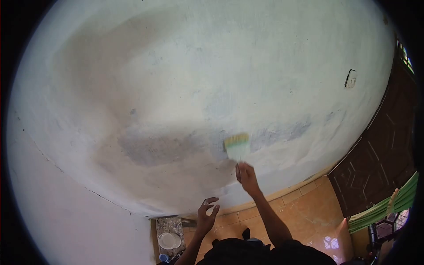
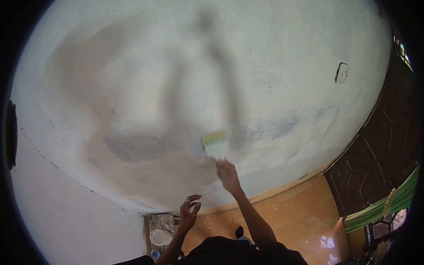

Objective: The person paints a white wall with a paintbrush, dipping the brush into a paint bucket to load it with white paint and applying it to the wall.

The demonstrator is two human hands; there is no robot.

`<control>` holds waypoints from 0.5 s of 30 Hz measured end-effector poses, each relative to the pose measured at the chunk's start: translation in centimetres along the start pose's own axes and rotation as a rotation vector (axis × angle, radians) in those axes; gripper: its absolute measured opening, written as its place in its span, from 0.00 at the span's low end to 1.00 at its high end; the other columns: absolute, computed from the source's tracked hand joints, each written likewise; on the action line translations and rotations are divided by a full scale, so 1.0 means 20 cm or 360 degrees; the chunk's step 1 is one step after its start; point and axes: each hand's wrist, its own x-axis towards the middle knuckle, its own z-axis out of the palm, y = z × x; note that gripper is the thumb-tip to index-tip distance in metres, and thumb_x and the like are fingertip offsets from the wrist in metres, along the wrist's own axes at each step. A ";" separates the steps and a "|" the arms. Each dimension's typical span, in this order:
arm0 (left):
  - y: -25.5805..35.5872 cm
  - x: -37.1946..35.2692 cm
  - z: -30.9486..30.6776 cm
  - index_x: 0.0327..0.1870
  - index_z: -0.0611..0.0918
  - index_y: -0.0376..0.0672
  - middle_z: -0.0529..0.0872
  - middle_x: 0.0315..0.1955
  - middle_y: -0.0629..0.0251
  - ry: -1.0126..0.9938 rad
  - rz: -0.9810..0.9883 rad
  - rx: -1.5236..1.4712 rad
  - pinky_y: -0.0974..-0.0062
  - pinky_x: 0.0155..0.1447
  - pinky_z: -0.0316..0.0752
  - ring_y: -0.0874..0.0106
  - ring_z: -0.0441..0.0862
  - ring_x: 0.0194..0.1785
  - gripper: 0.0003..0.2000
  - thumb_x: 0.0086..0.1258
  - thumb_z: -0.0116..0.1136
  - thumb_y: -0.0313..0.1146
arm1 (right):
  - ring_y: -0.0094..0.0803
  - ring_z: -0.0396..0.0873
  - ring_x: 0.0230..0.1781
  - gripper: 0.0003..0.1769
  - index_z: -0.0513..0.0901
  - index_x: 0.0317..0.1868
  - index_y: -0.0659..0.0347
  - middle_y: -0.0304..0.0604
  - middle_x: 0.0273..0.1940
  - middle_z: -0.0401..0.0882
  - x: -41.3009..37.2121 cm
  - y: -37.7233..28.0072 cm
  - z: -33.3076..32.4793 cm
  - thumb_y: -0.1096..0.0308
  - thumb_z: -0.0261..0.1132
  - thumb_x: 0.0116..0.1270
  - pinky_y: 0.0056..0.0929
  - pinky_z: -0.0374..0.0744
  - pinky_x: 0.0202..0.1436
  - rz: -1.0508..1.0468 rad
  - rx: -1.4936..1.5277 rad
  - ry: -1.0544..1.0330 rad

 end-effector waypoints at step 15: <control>0.05 0.05 0.28 0.52 0.79 0.37 0.82 0.52 0.59 0.0026 -0.0085 -0.0103 0.67 0.60 0.75 0.67 0.79 0.58 0.10 0.73 0.54 0.27 | 0.13 0.54 0.14 0.24 0.67 0.25 0.55 0.26 0.16 0.57 0.09 -0.16 -0.35 0.50 0.46 0.79 0.17 0.54 0.16 0.0012 0.0106 0.0048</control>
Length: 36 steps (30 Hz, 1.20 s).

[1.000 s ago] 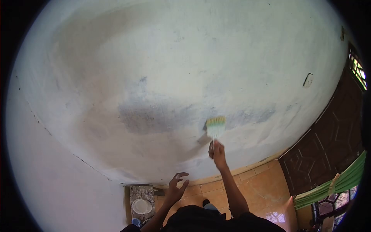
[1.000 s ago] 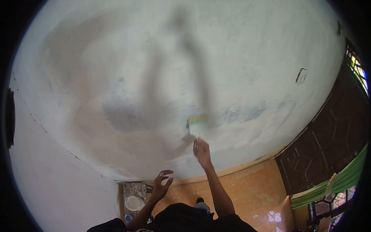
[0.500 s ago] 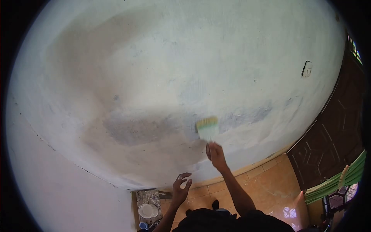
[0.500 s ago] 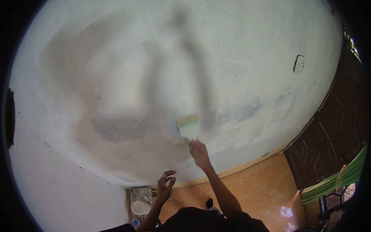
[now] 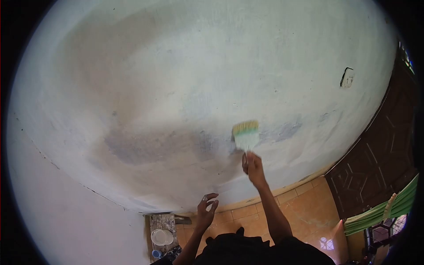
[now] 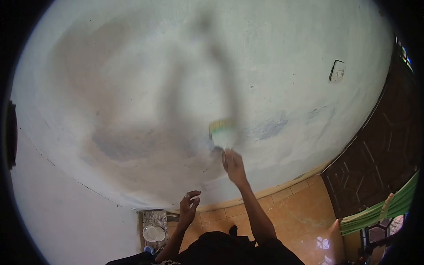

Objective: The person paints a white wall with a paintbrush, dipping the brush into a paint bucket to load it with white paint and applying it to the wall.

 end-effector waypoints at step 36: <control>0.01 0.09 0.30 0.53 0.79 0.36 0.82 0.50 0.60 0.0205 0.0049 0.0050 0.69 0.58 0.76 0.68 0.79 0.56 0.10 0.73 0.54 0.27 | 0.16 0.61 0.19 0.21 0.68 0.27 0.57 0.27 0.20 0.62 -0.31 0.49 -0.35 0.55 0.49 0.79 0.20 0.61 0.22 0.0333 -0.0141 -0.0079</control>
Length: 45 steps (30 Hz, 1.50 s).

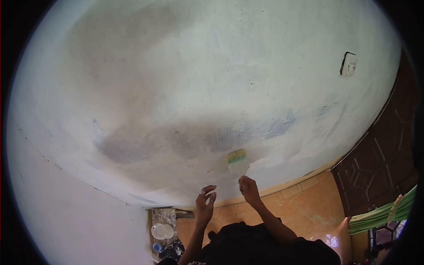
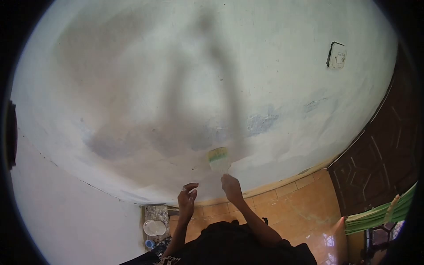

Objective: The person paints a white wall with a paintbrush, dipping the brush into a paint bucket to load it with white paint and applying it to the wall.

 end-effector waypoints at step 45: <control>-0.05 -0.17 0.26 0.53 0.78 0.35 0.82 0.51 0.58 -0.0154 -0.0075 -0.0049 0.68 0.59 0.75 0.66 0.79 0.57 0.11 0.74 0.54 0.28 | 0.19 0.60 0.17 0.27 0.68 0.24 0.57 0.29 0.17 0.59 -0.01 0.01 -0.19 0.49 0.45 0.79 0.24 0.63 0.23 0.0098 -0.0116 0.0196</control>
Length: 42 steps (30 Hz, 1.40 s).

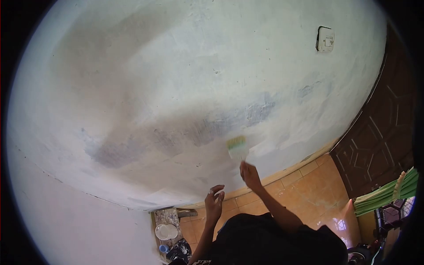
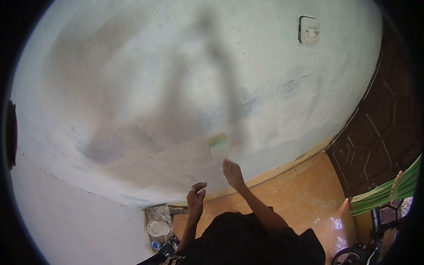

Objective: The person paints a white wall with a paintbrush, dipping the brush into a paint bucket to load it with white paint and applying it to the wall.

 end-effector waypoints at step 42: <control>-0.02 -0.09 -0.32 0.52 0.80 0.37 0.83 0.50 0.60 -0.0284 0.0001 -0.0095 0.71 0.56 0.77 0.69 0.80 0.54 0.10 0.73 0.56 0.29 | 0.17 0.49 0.13 0.28 0.61 0.24 0.51 0.27 0.16 0.52 0.23 -0.53 -0.24 0.41 0.43 0.78 0.21 0.51 0.16 -0.0333 0.0127 0.0136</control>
